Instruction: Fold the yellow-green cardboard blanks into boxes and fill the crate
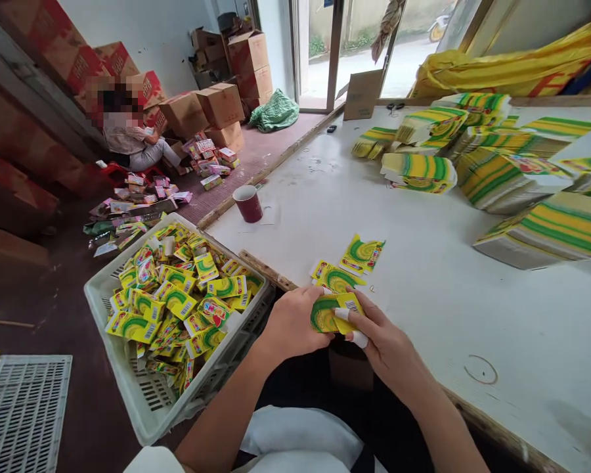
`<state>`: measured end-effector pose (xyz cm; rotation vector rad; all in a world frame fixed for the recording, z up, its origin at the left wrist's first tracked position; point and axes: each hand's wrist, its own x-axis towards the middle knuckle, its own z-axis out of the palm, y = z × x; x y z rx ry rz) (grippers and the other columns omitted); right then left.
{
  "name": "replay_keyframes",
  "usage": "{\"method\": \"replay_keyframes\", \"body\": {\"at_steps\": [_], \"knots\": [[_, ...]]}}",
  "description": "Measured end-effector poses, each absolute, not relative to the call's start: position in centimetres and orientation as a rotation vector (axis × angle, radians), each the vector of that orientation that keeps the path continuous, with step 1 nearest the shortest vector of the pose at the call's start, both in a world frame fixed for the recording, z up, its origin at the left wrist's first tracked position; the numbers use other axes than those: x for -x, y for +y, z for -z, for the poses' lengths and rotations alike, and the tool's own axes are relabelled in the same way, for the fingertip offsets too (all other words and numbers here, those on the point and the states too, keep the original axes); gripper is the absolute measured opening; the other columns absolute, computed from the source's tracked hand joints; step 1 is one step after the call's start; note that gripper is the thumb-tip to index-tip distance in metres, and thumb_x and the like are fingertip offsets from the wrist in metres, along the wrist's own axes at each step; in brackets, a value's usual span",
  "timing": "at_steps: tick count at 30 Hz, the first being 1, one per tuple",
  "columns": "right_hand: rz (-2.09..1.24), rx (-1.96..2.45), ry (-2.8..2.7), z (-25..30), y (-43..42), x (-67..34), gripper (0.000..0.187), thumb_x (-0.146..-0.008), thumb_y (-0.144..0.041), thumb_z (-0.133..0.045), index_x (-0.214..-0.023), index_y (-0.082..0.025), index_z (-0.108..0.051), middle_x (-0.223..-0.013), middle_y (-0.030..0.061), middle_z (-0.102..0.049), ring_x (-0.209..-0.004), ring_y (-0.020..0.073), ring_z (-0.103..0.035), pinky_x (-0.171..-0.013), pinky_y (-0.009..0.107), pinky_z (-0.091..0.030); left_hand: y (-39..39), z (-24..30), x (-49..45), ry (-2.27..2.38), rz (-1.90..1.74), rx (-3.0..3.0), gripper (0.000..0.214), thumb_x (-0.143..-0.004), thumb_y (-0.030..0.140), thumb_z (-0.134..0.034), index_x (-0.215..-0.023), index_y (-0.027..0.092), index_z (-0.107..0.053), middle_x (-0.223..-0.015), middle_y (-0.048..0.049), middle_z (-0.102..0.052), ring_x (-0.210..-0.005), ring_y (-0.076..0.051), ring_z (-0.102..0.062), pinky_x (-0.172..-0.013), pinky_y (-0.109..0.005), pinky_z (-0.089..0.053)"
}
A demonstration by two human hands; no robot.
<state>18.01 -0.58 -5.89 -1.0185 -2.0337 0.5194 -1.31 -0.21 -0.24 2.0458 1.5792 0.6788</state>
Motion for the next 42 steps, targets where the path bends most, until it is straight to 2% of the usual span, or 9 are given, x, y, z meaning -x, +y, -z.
{"method": "replay_keyframes", "body": {"at_steps": [5,8,11,15,21,24,28,35,42], "knots": [[-0.631,0.989,-1.988,5.1,-0.2,-18.0,0.016,-0.095,-0.028,-0.052,-0.103,-0.027,-0.065,-0.135,0.0103,-0.058,-0.122,0.0261,-0.06,-0.095,0.041,-0.056,-0.2,0.1,0.9,1.57,-0.666,-2.095,0.05,-0.062,0.03,-0.078,-0.108,0.022,-0.063,-0.108,-0.0114,-0.07,-0.101,-0.034,-0.066,-0.091,-0.046,-0.051],[-0.74,1.051,-1.727,5.7,-0.2,-16.5,0.033,-0.093,-0.033,-0.056,-0.124,-0.027,-0.05,-0.138,0.0134,-0.055,-0.124,0.027,-0.058,-0.092,0.043,-0.057,-0.2,0.2,0.5,1.545,-0.822,-1.949,0.044,-0.062,0.03,-0.079,-0.103,0.021,-0.064,-0.099,-0.0096,-0.071,-0.093,-0.031,-0.066,-0.086,-0.043,-0.052],[-0.87,1.077,-1.571,6.3,0.5,-16.0,0.056,-0.092,-0.04,-0.057,-0.141,-0.027,-0.032,-0.139,0.015,-0.056,-0.115,0.0255,-0.064,-0.089,0.043,-0.058,0.3,0.2,1.5,1.353,-1.356,-1.441,0.041,-0.064,0.038,-0.082,-0.096,0.023,-0.062,-0.088,-0.0025,-0.068,-0.077,-0.02,-0.064,-0.071,-0.03,-0.053],[-0.558,1.446,-1.675,7.1,2.4,-16.9,0.038,-0.087,-0.029,-0.055,-0.124,-0.021,-0.051,-0.111,0.012,-0.07,-0.099,0.0288,-0.066,-0.087,0.05,-0.055,2.2,-0.3,4.6,1.067,-2.164,-0.396,0.049,-0.08,0.067,-0.058,-0.099,0.021,-0.057,-0.106,-0.0079,-0.064,-0.097,-0.018,-0.064,-0.08,-0.027,-0.054],[-0.342,1.621,-1.866,8.1,3.3,-16.3,0.039,-0.074,-0.006,-0.05,-0.11,-0.02,-0.058,-0.099,0.0116,-0.069,-0.094,0.0296,-0.062,-0.086,0.047,-0.052,2.8,0.8,4.5,1.123,-1.871,-0.079,0.029,-0.097,0.045,-0.045,-0.101,0.019,-0.056,-0.101,-0.0087,-0.064,-0.089,-0.016,-0.066,-0.077,-0.028,-0.056],[-0.344,1.626,-1.847,8.1,3.1,-16.0,0.038,-0.074,-0.009,-0.05,-0.111,-0.018,-0.054,-0.098,0.0123,-0.067,-0.092,0.0292,-0.062,-0.083,0.045,-0.053,2.2,1.7,2.7,1.11,-1.789,-0.174,0.022,-0.09,0.038,-0.06,-0.099,0.018,-0.059,-0.097,-0.0063,-0.066,-0.083,-0.014,-0.065,-0.073,-0.025,-0.053],[-0.44,1.655,-1.68,8.0,2.9,-16.6,0.038,-0.073,-0.018,-0.052,-0.11,-0.02,-0.047,-0.09,0.0081,-0.064,-0.082,0.027,-0.064,-0.073,0.041,-0.053,1.3,2.4,0.7,1.06,-1.728,-0.335,0.048,-0.07,0.048,-0.081,-0.099,0.017,-0.059,-0.1,-0.0063,-0.065,-0.088,-0.015,-0.064,-0.075,-0.026,-0.052],[-0.96,1.242,-1.466,5.9,1.0,-16.6,0.05,-0.071,-0.034,-0.07,-0.111,-0.026,-0.041,-0.082,-0.0012,-0.059,-0.065,0.0175,-0.059,-0.057,0.03,-0.052,0.3,2.1,-2.0,0.78,-1.64,-0.598,0.063,-0.058,0.054,-0.088,-0.106,0.022,-0.062,-0.118,-0.0069,-0.065,-0.116,-0.023,-0.059,-0.096,-0.033,-0.048],[-1.26,0.864,-1.458,4.1,-1.9,-12.9,0.049,-0.081,-0.033,-0.072,-0.124,-0.029,-0.05,-0.089,0.0006,-0.064,-0.078,0.0165,-0.063,-0.071,0.029,-0.057,0.7,0.7,-3.3,0.71,-1.824,-0.475,0.052,-0.068,0.068,-0.074,-0.071,0.019,-0.057,-0.065,0.003,-0.05,-0.061,-0.011,-0.051,-0.069,-0.025,-0.05]]}}
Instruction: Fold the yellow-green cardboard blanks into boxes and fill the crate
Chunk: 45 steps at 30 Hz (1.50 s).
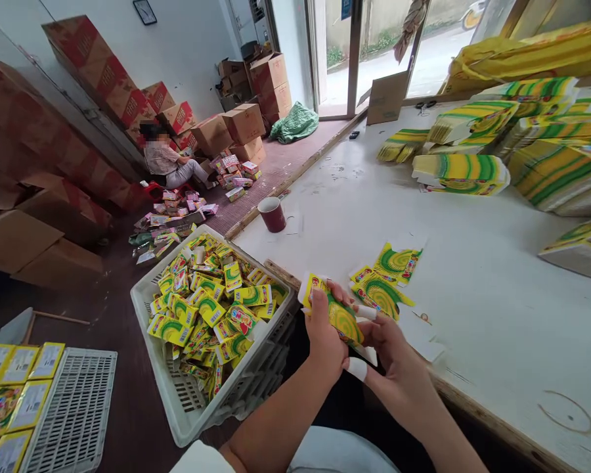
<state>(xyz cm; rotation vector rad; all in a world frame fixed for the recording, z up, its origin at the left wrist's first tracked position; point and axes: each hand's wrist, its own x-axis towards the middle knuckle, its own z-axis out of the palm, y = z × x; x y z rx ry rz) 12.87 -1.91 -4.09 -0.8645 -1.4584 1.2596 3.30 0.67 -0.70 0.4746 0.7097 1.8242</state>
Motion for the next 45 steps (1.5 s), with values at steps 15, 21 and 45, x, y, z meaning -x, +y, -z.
{"method": "replay_keyframes", "body": {"at_steps": [15,21,45], "knots": [[-0.472,1.126,-1.612,3.9,-0.4,-16.4,0.014,-0.087,-0.018,-0.056,-0.09,-0.024,-0.068,-0.079,-0.0009,-0.075,-0.066,0.0169,-0.067,-0.06,0.027,-0.053,0.7,2.0,0.4,1.061,-1.603,-0.964,0.043,-0.068,0.049,-0.082,-0.096,0.018,-0.072,-0.095,-0.007,-0.075,-0.09,-0.022,-0.068,-0.083,-0.032,-0.052],[-0.01,0.904,-1.993,2.1,-0.8,-17.4,0.031,-0.09,-0.003,-0.051,-0.095,-0.029,-0.066,-0.093,-0.0038,-0.076,-0.094,0.0184,-0.065,-0.103,0.04,-0.04,-0.4,-2.2,2.5,1.391,-0.982,-1.829,0.079,-0.051,0.035,-0.091,-0.121,0.02,-0.058,-0.126,-0.0123,-0.063,-0.122,-0.034,-0.056,-0.106,-0.046,-0.041],[-0.591,0.902,-1.783,4.8,-1.7,-14.8,0.051,-0.095,-0.011,-0.044,-0.14,-0.033,-0.053,-0.149,0.0064,-0.049,-0.135,0.0217,-0.049,-0.109,0.039,-0.046,-0.4,3.5,-0.6,1.378,-0.837,-2.09,0.05,-0.075,0.022,-0.061,-0.118,0.021,-0.035,-0.117,-0.0147,-0.053,-0.101,-0.029,-0.062,-0.081,-0.044,-0.054]]}}
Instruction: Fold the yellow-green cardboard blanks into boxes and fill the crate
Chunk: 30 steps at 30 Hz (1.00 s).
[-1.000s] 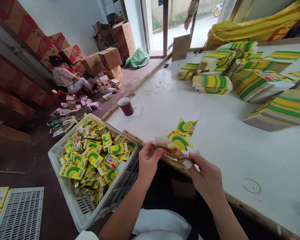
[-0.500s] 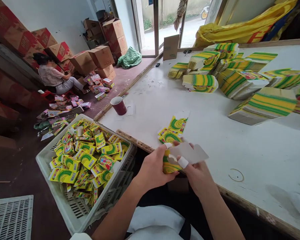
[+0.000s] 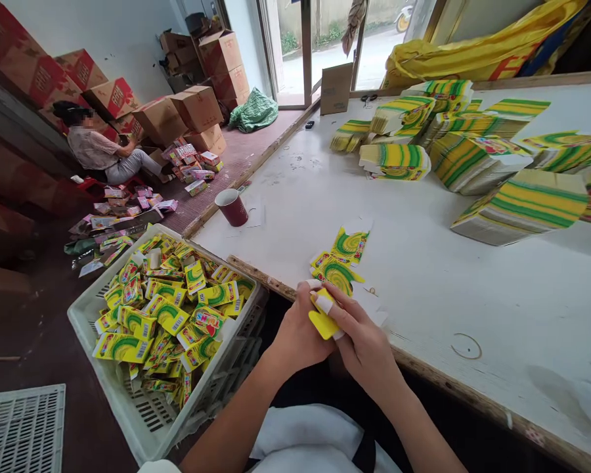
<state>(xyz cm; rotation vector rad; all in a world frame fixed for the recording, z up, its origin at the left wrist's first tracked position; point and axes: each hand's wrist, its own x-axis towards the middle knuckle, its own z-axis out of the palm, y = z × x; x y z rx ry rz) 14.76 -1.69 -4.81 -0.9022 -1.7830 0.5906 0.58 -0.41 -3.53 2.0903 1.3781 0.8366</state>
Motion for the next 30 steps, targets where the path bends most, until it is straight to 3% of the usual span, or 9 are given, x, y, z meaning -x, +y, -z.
{"method": "replay_keyframes", "body": {"at_steps": [4,9,18,20,22,24,25,27,30], "knots": [[-0.53,0.968,-1.679,5.2,-1.2,-15.4,0.045,-0.093,-0.007,-0.045,-0.126,-0.032,-0.063,-0.135,0.0075,-0.062,-0.12,0.0211,-0.063,-0.095,0.036,-0.056,-0.8,3.0,-0.5,1.593,-0.891,-2.009,0.059,-0.067,0.02,-0.068,-0.116,0.021,-0.036,-0.117,-0.0134,-0.054,-0.112,-0.032,-0.057,-0.094,-0.052,-0.048],[-0.541,0.997,-1.883,5.6,-1.2,-16.2,0.034,-0.091,-0.014,-0.052,-0.121,-0.025,-0.063,-0.148,0.0145,-0.049,-0.132,0.028,-0.053,-0.099,0.045,-0.053,-0.7,1.3,0.5,1.64,-0.678,-2.036,0.044,-0.064,0.022,-0.069,-0.103,0.019,-0.05,-0.103,-0.0116,-0.065,-0.1,-0.033,-0.062,-0.089,-0.048,-0.05],[-0.842,0.981,-1.831,4.3,-0.2,-16.9,0.016,-0.08,-0.015,-0.061,-0.089,-0.024,-0.07,-0.13,0.0112,-0.061,-0.123,0.0285,-0.059,-0.096,0.044,-0.053,-0.2,-0.3,0.7,1.556,-0.543,-2.152,0.047,-0.061,0.024,-0.073,-0.105,0.019,-0.059,-0.106,-0.0126,-0.069,-0.099,-0.033,-0.064,-0.089,-0.045,-0.05],[-0.943,0.972,-1.683,4.3,-0.4,-16.1,0.019,-0.08,-0.019,-0.064,-0.098,-0.025,-0.069,-0.135,0.011,-0.057,-0.129,0.0288,-0.054,-0.098,0.045,-0.052,-0.3,0.0,0.6,1.546,-0.648,-2.075,0.049,-0.059,0.023,-0.074,-0.106,0.019,-0.059,-0.103,-0.0105,-0.069,-0.096,-0.031,-0.065,-0.089,-0.044,-0.05],[-1.037,0.926,-1.53,4.7,-0.4,-15.5,0.045,-0.083,-0.025,-0.064,-0.127,-0.029,-0.057,-0.143,0.0108,-0.051,-0.128,0.0262,-0.055,-0.099,0.044,-0.052,-0.1,0.3,1.1,1.475,-0.908,-1.841,0.046,-0.061,0.027,-0.078,-0.103,0.021,-0.059,-0.095,-0.006,-0.069,-0.087,-0.025,-0.066,-0.082,-0.038,-0.052],[-1.015,0.99,-1.429,5.3,0.0,-15.6,0.068,-0.084,-0.031,-0.064,-0.146,-0.032,-0.035,-0.143,0.011,-0.051,-0.118,0.0239,-0.061,-0.097,0.045,-0.053,0.5,0.4,2.4,1.329,-1.404,-1.427,0.043,-0.065,0.042,-0.078,-0.098,0.023,-0.058,-0.091,-0.0027,-0.069,-0.08,-0.019,-0.065,-0.074,-0.03,-0.053],[-0.942,1.088,-1.417,5.6,0.3,-15.8,0.071,-0.084,-0.033,-0.064,-0.147,-0.03,-0.032,-0.139,0.0114,-0.055,-0.111,0.0242,-0.064,-0.095,0.046,-0.053,1.0,0.3,3.2,1.236,-1.684,-1.163,0.044,-0.069,0.053,-0.075,-0.096,0.023,-0.058,-0.092,-0.0024,-0.068,-0.079,-0.018,-0.065,-0.072,-0.028,-0.053],[-0.709,1.356,-1.503,6.4,1.2,-16.4,0.062,-0.082,-0.032,-0.063,-0.14,-0.024,-0.042,-0.124,0.0125,-0.065,-0.103,0.0279,-0.065,-0.09,0.05,-0.053,2.0,0.0,4.8,1.078,-2.084,-0.614,0.052,-0.076,0.071,-0.058,-0.094,0.023,-0.057,-0.094,-0.004,-0.068,-0.085,-0.018,-0.066,-0.074,-0.027,-0.054],[-0.391,1.619,-1.76,7.4,2.5,-16.8,0.041,-0.08,-0.016,-0.055,-0.121,-0.017,-0.058,-0.102,0.0133,-0.071,-0.094,0.0316,-0.063,-0.084,0.051,-0.052,3.0,0.0,5.9,1.081,-2.058,-0.139,0.057,-0.087,0.075,-0.035,-0.091,0.021,-0.055,-0.095,-0.0076,-0.067,-0.088,-0.018,-0.067,-0.077,-0.03,-0.056]]}}
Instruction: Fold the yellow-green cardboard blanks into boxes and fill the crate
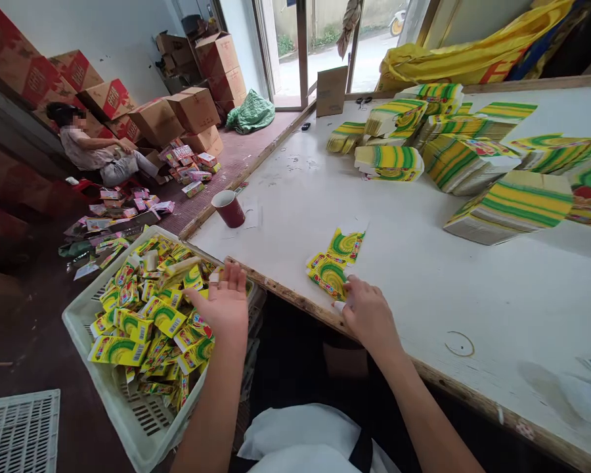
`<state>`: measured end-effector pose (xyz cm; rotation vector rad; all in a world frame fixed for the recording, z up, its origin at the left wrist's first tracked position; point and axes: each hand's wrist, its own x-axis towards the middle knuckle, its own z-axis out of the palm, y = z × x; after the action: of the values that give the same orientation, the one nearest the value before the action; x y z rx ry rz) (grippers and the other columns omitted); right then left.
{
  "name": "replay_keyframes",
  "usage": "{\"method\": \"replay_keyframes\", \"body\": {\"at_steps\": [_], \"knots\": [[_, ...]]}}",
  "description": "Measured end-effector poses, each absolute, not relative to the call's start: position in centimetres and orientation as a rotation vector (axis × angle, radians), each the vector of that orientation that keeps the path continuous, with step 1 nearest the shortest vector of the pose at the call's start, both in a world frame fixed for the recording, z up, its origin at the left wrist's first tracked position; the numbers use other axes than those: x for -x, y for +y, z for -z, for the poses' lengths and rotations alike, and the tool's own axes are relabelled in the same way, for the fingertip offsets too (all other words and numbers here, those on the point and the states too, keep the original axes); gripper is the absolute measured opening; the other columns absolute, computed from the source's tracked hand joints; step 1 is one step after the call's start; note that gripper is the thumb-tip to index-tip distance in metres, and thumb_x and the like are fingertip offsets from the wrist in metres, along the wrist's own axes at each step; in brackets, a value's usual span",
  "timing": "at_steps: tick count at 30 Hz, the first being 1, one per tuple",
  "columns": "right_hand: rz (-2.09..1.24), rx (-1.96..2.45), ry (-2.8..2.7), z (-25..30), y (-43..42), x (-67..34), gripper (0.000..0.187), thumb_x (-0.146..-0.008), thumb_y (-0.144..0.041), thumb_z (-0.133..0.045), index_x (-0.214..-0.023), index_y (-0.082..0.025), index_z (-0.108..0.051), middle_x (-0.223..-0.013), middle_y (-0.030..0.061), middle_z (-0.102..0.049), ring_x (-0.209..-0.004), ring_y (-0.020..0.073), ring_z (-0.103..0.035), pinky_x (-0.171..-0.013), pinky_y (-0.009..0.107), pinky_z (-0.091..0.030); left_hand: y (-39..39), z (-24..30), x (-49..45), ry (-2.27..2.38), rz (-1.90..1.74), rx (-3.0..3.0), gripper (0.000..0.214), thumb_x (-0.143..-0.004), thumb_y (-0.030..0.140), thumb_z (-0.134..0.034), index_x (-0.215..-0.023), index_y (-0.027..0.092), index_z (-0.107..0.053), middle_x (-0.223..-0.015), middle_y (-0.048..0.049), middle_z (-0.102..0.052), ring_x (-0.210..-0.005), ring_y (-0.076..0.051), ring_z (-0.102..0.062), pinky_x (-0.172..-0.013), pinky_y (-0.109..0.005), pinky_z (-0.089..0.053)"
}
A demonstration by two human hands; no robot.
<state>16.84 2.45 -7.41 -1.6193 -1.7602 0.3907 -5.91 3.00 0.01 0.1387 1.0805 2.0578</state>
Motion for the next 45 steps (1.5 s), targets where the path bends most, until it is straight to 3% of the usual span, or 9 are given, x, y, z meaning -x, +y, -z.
{"method": "replay_keyframes", "body": {"at_steps": [4,7,14,26,31,35,38,41,45], "knots": [[-0.311,1.643,-1.838,8.2,2.9,-16.6,0.039,-0.078,-0.004,-0.045,-0.111,-0.018,-0.061,-0.086,0.0093,-0.072,-0.08,0.0278,-0.063,-0.076,0.044,-0.05,2.7,1.3,4.0,1.138,-1.751,-0.156,0.038,-0.094,0.055,-0.044,-0.094,0.019,-0.057,-0.095,-0.0069,-0.066,-0.076,-0.014,-0.066,-0.068,-0.027,-0.054],[-0.288,1.638,-1.84,8.4,2.6,-16.5,0.037,-0.079,-0.011,-0.053,-0.115,-0.019,-0.057,-0.091,0.0092,-0.07,-0.083,0.028,-0.062,-0.076,0.042,-0.05,2.1,2.2,2.4,1.104,-1.665,-0.244,0.025,-0.087,0.041,-0.06,-0.098,0.018,-0.06,-0.091,-0.0039,-0.067,-0.07,-0.011,-0.064,-0.063,-0.022,-0.051],[-0.346,1.607,-1.914,7.9,3.4,-17.0,0.037,-0.075,-0.006,-0.058,-0.11,-0.019,-0.058,-0.094,0.0089,-0.068,-0.089,0.0271,-0.062,-0.078,0.04,-0.051,1.6,2.4,2.1,1.086,-1.626,-0.341,0.035,-0.072,0.033,-0.076,-0.099,0.016,-0.063,-0.082,-0.0015,-0.069,-0.063,-0.009,-0.063,-0.058,-0.019,-0.048],[-0.487,1.562,-1.618,7.9,3.4,-17.3,0.037,-0.074,-0.012,-0.055,-0.11,-0.021,-0.052,-0.089,0.0055,-0.063,-0.075,0.0223,-0.063,-0.07,0.041,-0.055,0.6,3.2,0.2,1.116,-1.547,-0.493,0.045,-0.066,0.041,-0.081,-0.099,0.015,-0.063,-0.076,0.0014,-0.066,-0.059,-0.007,-0.058,-0.057,-0.019,-0.047],[-0.914,1.208,-1.317,4.9,1.6,-17.1,0.044,-0.072,-0.026,-0.069,-0.11,-0.023,-0.049,-0.083,0.0009,-0.064,-0.072,0.0182,-0.065,-0.068,0.035,-0.058,0.3,3.2,-1.6,0.998,-1.568,-0.593,0.06,-0.063,0.052,-0.085,-0.109,0.02,-0.061,-0.105,-0.0052,-0.068,-0.09,-0.016,-0.066,-0.077,-0.027,-0.054],[-1.229,1.03,-1.261,3.4,-0.3,-15.2,0.041,-0.069,-0.027,-0.074,-0.103,-0.025,-0.051,-0.074,-0.0027,-0.063,-0.066,0.0155,-0.064,-0.059,0.029,-0.057,-0.2,2.4,-2.9,0.908,-1.483,-0.784,0.059,-0.077,0.071,-0.062,-0.108,0.021,-0.068,-0.115,-0.0104,-0.069,-0.107,-0.028,-0.065,-0.092,-0.041,-0.054],[-1.242,1.04,-1.135,3.8,-1.2,-13.9,0.041,-0.07,-0.032,-0.075,-0.102,-0.026,-0.05,-0.073,-0.0034,-0.063,-0.066,0.0152,-0.064,-0.058,0.027,-0.056,-1.1,2.5,-2.7,1.01,-1.525,-1.208,0.061,-0.086,0.073,-0.045,-0.108,0.022,-0.072,-0.113,-0.011,-0.071,-0.111,-0.03,-0.064,-0.102,-0.046,-0.05],[-1.172,1.102,-1.089,4.4,-1.7,-13.4,0.043,-0.071,-0.032,-0.076,-0.103,-0.026,-0.048,-0.072,-0.0037,-0.062,-0.064,0.0153,-0.063,-0.056,0.026,-0.054,-1.8,3.2,-2.4,1.061,-1.455,-1.485,0.065,-0.085,0.075,-0.043,-0.114,0.023,-0.071,-0.116,-0.0123,-0.071,-0.113,-0.032,-0.064,-0.104,-0.047,-0.049],[-1.222,1.052,-1.115,4.7,-1.8,-13.7,0.048,-0.074,-0.032,-0.078,-0.111,-0.028,-0.047,-0.078,-0.0027,-0.063,-0.068,0.0148,-0.061,-0.06,0.026,-0.051,-1.2,3.3,-2.9,1.023,-1.593,-1.033,0.072,-0.079,0.081,-0.045,-0.11,0.021,-0.07,-0.107,-0.0125,-0.073,-0.108,-0.031,-0.066,-0.097,-0.044,-0.052]]}}
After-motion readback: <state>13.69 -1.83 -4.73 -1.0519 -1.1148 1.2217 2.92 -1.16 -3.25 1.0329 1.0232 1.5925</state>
